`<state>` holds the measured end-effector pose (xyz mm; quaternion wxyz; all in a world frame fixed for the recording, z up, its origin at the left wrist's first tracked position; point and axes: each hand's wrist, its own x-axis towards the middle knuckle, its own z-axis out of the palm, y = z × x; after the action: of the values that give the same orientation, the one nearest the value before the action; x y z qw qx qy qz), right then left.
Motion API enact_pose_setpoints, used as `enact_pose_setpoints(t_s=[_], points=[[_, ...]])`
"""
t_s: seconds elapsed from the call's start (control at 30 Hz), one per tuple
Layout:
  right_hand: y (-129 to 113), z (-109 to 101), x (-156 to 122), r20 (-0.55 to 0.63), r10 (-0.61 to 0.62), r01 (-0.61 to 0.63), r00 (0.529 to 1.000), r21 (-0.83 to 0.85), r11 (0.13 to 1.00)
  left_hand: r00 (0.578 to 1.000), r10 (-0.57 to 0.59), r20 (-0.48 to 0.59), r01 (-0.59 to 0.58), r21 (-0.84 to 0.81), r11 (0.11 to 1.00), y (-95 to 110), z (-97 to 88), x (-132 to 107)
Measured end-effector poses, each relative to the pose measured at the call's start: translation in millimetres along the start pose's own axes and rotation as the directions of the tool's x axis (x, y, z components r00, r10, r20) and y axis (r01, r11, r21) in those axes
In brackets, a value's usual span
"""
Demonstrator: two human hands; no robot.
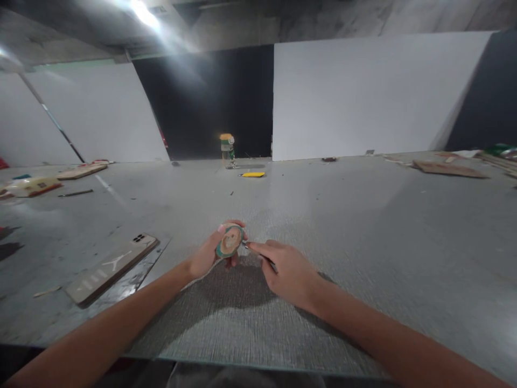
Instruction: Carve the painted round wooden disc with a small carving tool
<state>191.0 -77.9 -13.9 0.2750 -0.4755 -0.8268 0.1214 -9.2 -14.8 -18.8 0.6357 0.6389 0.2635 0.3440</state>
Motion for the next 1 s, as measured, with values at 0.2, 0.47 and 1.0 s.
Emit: enact_pose_setpoints(t_s=[0.2,0.47,1.0], points=[[-0.2,-0.4,0.2,0.000,-0.005,0.005,1.000,0.009,1.000,1.000,0.003,0.009,-0.003,-0.030,1.000,-1.0,-1.4,1.1],[-2.8,0.4,1.0,0.010,-0.022,0.022,1.000,-0.007,1.000,1.000,0.025,0.015,-0.026,0.028,0.999,0.3,-2.9,1.0],[-7.6,-0.7,0.9,0.040,-0.013,0.010,0.999,0.075,0.997,0.986,0.160,0.042,-0.165,0.156,0.974,-2.0,-2.2,-3.5]])
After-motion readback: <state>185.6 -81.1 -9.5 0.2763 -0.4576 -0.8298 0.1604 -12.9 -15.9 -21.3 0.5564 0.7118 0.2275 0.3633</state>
